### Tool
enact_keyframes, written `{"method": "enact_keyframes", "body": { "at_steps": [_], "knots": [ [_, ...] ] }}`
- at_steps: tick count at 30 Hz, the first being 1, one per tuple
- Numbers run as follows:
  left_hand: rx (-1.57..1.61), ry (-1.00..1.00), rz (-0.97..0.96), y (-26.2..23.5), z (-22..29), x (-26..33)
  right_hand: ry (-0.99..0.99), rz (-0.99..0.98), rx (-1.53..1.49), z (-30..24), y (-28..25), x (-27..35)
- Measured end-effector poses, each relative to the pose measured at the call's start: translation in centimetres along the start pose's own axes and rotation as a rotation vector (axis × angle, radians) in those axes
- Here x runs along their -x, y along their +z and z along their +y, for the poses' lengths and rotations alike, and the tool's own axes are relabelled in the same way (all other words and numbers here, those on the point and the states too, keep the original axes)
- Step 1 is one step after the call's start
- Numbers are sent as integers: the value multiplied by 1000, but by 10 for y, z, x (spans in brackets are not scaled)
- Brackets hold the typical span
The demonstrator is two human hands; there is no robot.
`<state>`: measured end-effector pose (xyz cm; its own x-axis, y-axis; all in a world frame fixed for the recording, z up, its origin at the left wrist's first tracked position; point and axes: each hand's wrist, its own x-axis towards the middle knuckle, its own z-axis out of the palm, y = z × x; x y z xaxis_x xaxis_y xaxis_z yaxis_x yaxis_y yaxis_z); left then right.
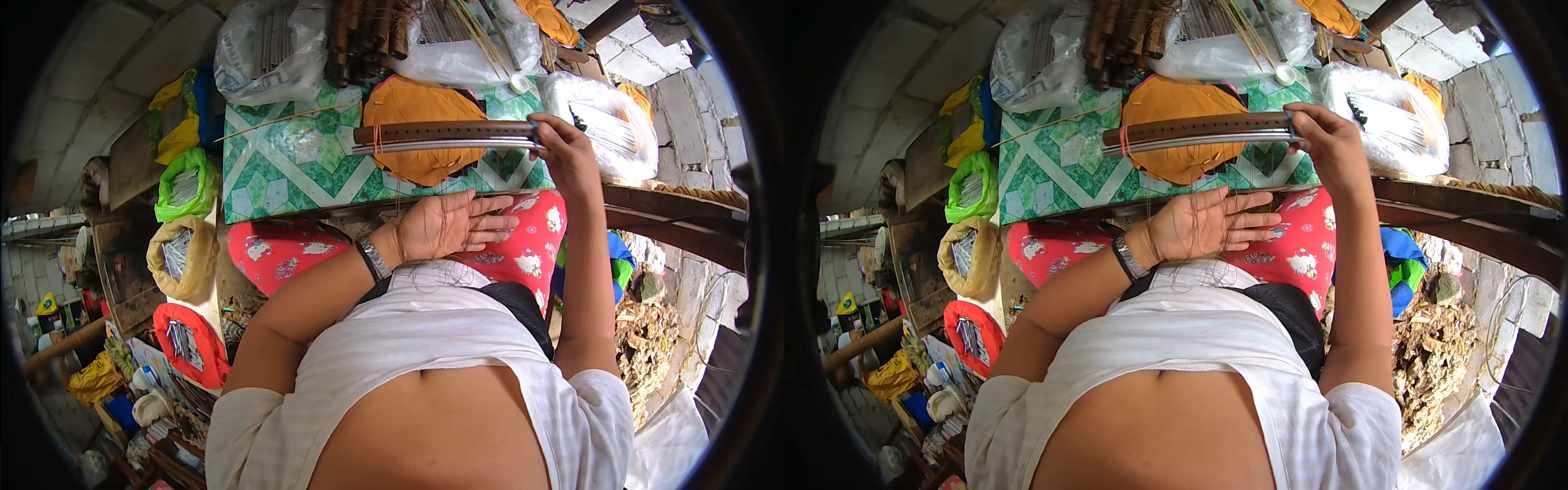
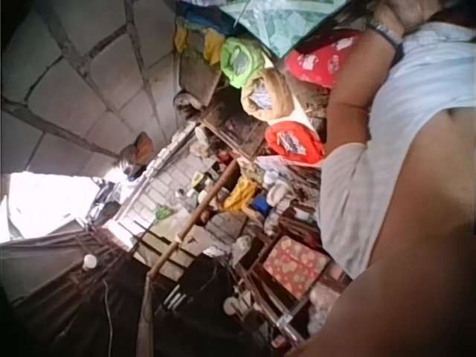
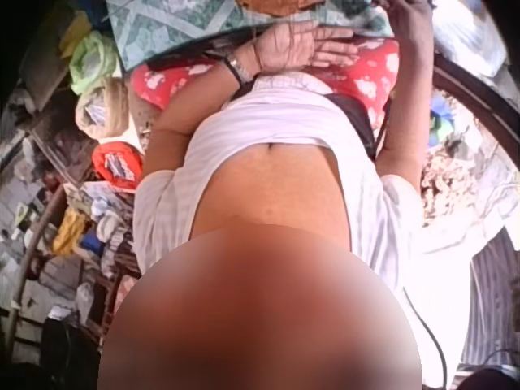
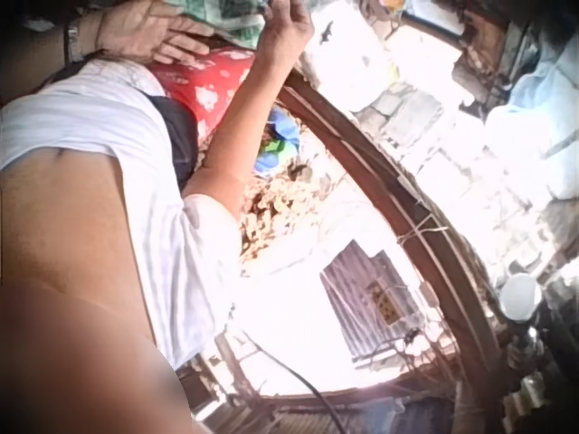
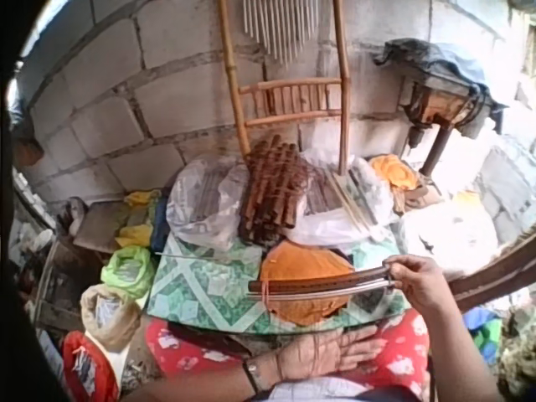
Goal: The person sits on the floor and assembles metal rods and thin rods by inserting them into a cylindrical tool and securing them with a rubber band. They then gather and align multiple thin metal rods on the table.
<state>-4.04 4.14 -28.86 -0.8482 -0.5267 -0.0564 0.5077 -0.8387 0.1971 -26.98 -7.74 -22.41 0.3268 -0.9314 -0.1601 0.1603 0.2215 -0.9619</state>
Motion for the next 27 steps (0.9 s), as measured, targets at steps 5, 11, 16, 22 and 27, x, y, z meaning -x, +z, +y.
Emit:
{"method": "enact_keyframes", "body": {
  "at_steps": [5, 11, 16, 22, 27],
  "knots": [
    [40, 25, 56, -18, -5, 2, 89, -30, -47, 24, -2, -42],
    [-63, -75, 195, -35, -15, 9, 108, 58, 35, 25, 7, -61],
    [-441, -208, 570, -51, -14, 36, 24, 220, 588, 23, 20, -56],
    [-950, -77, 800, -61, -12, 104, -387, 362, 1040, 28, 34, -50],
    [-1685, -144, 1163, 4, -13, 156, -740, 310, 1264, 28, 44, -45]
  ]
}}
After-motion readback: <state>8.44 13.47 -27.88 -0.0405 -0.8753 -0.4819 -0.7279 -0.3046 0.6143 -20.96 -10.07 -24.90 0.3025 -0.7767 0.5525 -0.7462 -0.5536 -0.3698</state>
